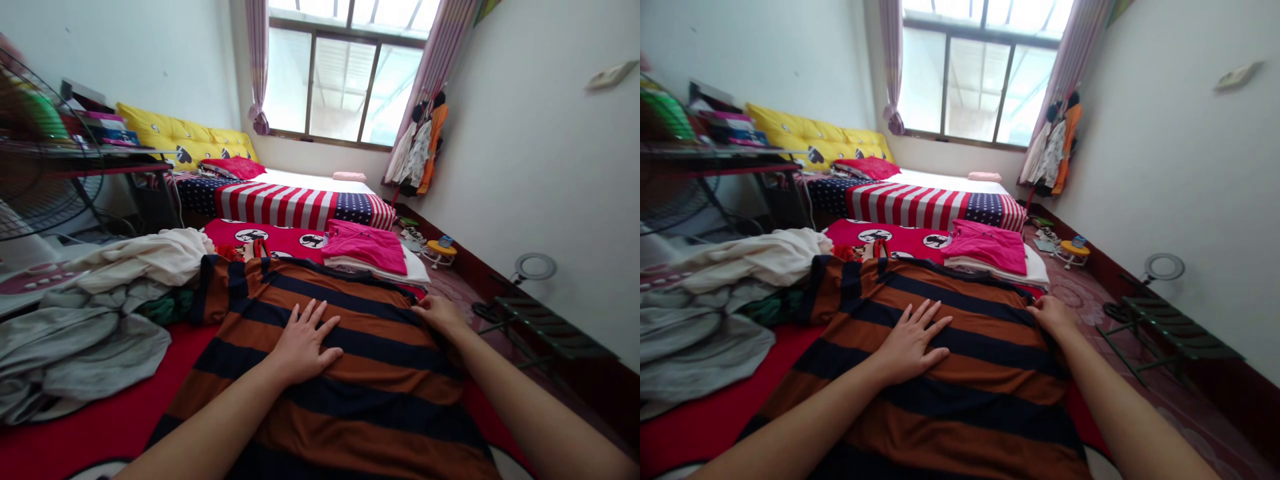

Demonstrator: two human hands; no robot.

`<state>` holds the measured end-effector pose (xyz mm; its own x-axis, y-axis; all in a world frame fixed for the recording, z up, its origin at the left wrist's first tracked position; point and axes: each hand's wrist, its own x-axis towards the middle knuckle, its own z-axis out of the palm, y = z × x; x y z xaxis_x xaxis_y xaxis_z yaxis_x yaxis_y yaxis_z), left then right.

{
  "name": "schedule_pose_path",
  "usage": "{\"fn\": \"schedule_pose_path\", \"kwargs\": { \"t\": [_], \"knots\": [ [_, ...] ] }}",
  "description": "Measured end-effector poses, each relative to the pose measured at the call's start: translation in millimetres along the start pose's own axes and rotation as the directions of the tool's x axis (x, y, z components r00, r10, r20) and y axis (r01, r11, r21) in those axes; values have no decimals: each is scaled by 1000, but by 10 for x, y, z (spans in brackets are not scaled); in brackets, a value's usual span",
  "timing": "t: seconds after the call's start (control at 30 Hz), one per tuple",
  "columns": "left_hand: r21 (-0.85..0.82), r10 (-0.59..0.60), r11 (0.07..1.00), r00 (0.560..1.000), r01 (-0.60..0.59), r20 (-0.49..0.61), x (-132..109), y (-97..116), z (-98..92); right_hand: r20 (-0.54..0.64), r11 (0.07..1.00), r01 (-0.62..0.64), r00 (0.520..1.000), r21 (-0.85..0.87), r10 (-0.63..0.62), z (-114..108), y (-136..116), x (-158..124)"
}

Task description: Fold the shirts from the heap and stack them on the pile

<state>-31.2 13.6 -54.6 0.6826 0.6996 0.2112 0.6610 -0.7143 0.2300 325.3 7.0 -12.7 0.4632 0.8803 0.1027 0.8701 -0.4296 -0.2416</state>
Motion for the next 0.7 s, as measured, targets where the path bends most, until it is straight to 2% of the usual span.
{"fn": "schedule_pose_path", "kwargs": {
  "t": [0.13,0.23,0.37,0.43,0.53,0.6,0.7],
  "knots": [
    [-13,2,1000,1000,-2,-6,-7,4,5,38,995,9,999,102,-13,65,234,120],
    [-13,0,1000,1000,0,-10,-5,8,7,5,989,-49,999,140,49,13,404,177],
    [-23,-1,1000,1000,1,-7,-4,12,0,-20,991,-118,993,60,120,-21,499,219],
    [-28,1,1000,1000,-1,-4,-6,16,-5,-5,987,-157,988,-29,157,-34,425,225],
    [-29,-3,1000,1000,3,-3,-7,22,-9,-89,978,-176,982,-112,166,-66,177,252],
    [-30,-5,1000,1000,5,-3,-8,24,-13,-129,989,-114,986,-97,101,-67,-11,294],
    [-36,-1,999,1000,1,0,-11,22,-20,-88,1000,-18,996,5,19,2,-217,371]
  ]
}}
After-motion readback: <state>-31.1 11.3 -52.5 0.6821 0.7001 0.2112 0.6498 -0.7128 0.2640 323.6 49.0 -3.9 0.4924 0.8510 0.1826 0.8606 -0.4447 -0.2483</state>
